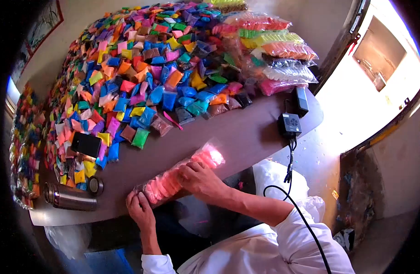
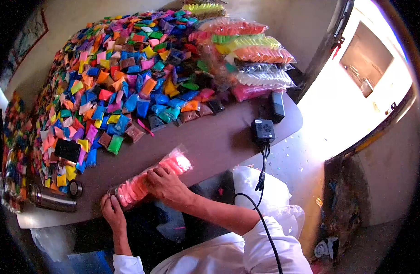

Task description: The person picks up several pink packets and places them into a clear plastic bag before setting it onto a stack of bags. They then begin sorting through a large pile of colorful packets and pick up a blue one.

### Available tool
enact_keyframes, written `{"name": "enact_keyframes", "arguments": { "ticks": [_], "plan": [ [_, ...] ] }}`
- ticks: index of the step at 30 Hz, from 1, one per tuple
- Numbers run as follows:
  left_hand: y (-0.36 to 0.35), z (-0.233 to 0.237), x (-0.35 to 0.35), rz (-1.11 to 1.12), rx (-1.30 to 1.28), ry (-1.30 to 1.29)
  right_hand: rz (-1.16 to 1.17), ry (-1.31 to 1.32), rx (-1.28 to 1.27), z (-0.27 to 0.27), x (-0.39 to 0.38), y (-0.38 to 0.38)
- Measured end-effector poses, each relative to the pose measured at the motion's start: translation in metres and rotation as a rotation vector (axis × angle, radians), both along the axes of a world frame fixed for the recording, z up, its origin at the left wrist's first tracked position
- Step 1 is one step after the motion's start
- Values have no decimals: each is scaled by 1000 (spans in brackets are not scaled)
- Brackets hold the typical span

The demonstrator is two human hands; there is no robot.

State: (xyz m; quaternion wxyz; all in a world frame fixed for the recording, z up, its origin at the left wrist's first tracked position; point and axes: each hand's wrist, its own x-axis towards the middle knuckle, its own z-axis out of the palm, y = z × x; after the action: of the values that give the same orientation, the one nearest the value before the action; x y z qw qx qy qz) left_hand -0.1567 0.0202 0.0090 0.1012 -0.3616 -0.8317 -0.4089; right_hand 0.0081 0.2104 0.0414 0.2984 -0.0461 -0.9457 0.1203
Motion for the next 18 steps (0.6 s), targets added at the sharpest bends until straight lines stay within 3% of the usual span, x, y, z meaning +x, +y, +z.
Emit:
{"name": "enact_keyframes", "arguments": {
  "ticks": [6, 9, 14, 18],
  "plan": [
    [-5, -8, -6, 6, -19, -52, 8, -4, 9, 2, 2, 6],
    [-11, -12, -11, -3, 15, -67, 25, 3, -101, 0, -2, 15],
    [-14, -2, -12, 11, 13, -339, -73, 5, -112, 3, -8, 28],
    [-9, -8, -13, 39, -22, -286, -105, -37, -82, 12, -12, 29]
  ]
}}
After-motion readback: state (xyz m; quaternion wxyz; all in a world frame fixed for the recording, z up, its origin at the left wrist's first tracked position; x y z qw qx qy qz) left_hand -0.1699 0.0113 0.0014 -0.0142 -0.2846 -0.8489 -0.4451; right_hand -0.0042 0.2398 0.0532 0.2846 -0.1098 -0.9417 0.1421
